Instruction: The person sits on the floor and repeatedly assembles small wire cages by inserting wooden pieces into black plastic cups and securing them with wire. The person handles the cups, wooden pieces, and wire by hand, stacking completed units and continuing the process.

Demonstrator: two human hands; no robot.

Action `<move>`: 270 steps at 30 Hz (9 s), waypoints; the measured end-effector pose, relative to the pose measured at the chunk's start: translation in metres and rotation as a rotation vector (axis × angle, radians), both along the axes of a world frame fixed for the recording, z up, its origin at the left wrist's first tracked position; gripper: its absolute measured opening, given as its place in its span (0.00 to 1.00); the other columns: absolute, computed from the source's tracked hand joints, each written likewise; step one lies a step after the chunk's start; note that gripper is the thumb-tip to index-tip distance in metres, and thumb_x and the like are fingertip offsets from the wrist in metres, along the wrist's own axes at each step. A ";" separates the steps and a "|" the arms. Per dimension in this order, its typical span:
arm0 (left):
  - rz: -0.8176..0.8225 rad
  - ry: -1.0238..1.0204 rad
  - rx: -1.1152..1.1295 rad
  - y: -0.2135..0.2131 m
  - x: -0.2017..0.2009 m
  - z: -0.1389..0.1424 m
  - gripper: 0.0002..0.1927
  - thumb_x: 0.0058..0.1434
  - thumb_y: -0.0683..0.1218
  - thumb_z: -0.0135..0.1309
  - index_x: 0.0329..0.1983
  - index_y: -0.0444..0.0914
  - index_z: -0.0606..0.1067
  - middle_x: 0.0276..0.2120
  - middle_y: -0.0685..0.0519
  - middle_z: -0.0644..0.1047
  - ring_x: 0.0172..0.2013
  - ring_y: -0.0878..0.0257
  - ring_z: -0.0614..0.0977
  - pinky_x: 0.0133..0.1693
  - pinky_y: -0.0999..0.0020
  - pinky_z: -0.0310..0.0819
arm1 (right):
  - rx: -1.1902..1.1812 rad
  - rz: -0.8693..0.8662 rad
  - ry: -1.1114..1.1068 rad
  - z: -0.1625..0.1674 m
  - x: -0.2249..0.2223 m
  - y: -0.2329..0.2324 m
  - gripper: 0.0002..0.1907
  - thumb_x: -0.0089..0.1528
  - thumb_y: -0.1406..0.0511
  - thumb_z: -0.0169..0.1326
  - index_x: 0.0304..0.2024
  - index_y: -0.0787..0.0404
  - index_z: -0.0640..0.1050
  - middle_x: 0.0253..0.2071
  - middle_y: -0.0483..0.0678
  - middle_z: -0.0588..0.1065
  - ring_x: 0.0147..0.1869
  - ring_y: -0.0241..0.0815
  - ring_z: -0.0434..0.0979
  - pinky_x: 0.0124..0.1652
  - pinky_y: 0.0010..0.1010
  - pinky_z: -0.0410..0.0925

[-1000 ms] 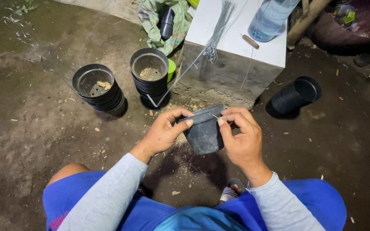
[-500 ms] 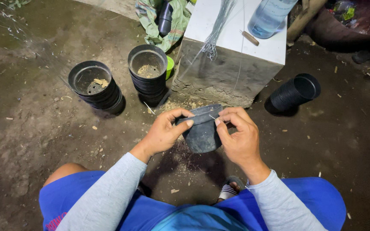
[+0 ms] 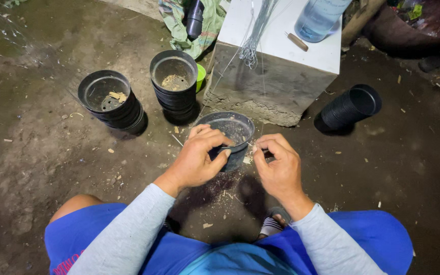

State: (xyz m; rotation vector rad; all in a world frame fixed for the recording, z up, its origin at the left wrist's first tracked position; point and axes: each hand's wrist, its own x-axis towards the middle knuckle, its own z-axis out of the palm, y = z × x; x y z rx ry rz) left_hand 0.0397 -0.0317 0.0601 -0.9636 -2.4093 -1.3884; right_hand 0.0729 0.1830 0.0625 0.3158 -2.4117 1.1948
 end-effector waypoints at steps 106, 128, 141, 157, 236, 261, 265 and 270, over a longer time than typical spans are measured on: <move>0.144 -0.226 0.225 0.053 0.025 -0.057 0.06 0.60 0.41 0.60 0.39 0.33 0.78 0.39 0.46 0.73 0.40 0.53 0.78 0.42 0.64 0.74 | -0.028 0.050 -0.574 -0.073 -0.001 0.016 0.07 0.59 0.64 0.62 0.35 0.62 0.78 0.22 0.45 0.71 0.25 0.35 0.66 0.28 0.32 0.65; 0.083 -0.130 0.231 0.042 0.024 -0.034 0.07 0.62 0.42 0.63 0.40 0.35 0.79 0.37 0.49 0.76 0.38 0.54 0.81 0.40 0.63 0.76 | 0.163 0.499 -0.361 -0.025 -0.003 0.039 0.07 0.61 0.66 0.60 0.38 0.64 0.77 0.35 0.51 0.76 0.37 0.51 0.78 0.37 0.38 0.70; 0.197 -0.099 0.003 0.009 -0.014 -0.017 0.19 0.63 0.47 0.61 0.54 0.33 0.78 0.46 0.40 0.80 0.46 0.43 0.82 0.47 0.56 0.75 | 0.133 0.578 -0.425 0.015 -0.008 0.089 0.04 0.62 0.68 0.58 0.38 0.63 0.78 0.39 0.48 0.75 0.44 0.42 0.77 0.43 0.31 0.70; -0.528 -0.343 -0.017 0.005 -0.006 0.016 0.09 0.62 0.47 0.60 0.38 0.38 0.86 0.50 0.50 0.84 0.60 0.56 0.76 0.67 0.50 0.46 | -0.318 0.722 -0.597 -0.003 -0.027 0.153 0.05 0.65 0.68 0.56 0.42 0.64 0.76 0.50 0.48 0.72 0.59 0.38 0.70 0.59 0.32 0.64; 0.119 -0.701 0.167 0.129 0.013 -0.102 0.10 0.58 0.43 0.62 0.41 0.34 0.85 0.31 0.51 0.86 0.34 0.70 0.82 0.38 0.72 0.77 | 0.056 0.211 -0.316 -0.013 0.022 0.130 0.12 0.61 0.59 0.64 0.39 0.60 0.79 0.36 0.49 0.76 0.33 0.44 0.80 0.35 0.36 0.71; 0.077 -0.655 0.383 0.138 0.011 -0.165 0.19 0.51 0.33 0.63 0.47 0.28 0.76 0.33 0.45 0.86 0.37 0.63 0.87 0.45 0.70 0.79 | -0.054 0.304 -0.334 -0.024 0.025 0.148 0.13 0.58 0.63 0.63 0.44 0.57 0.81 0.37 0.45 0.75 0.31 0.37 0.77 0.34 0.30 0.71; 0.097 -0.661 0.368 0.143 0.014 -0.167 0.25 0.50 0.32 0.64 0.53 0.27 0.72 0.33 0.42 0.86 0.39 0.61 0.87 0.48 0.68 0.78 | -0.097 0.278 -0.364 -0.024 0.025 0.144 0.08 0.59 0.64 0.62 0.40 0.58 0.82 0.36 0.44 0.77 0.34 0.35 0.79 0.36 0.27 0.72; 0.027 -0.672 0.384 0.143 0.016 -0.162 0.25 0.53 0.32 0.60 0.56 0.29 0.76 0.34 0.44 0.85 0.39 0.63 0.86 0.47 0.69 0.77 | -0.180 0.263 -0.535 -0.026 0.021 0.147 0.08 0.62 0.60 0.63 0.39 0.58 0.83 0.35 0.45 0.78 0.35 0.33 0.80 0.35 0.26 0.71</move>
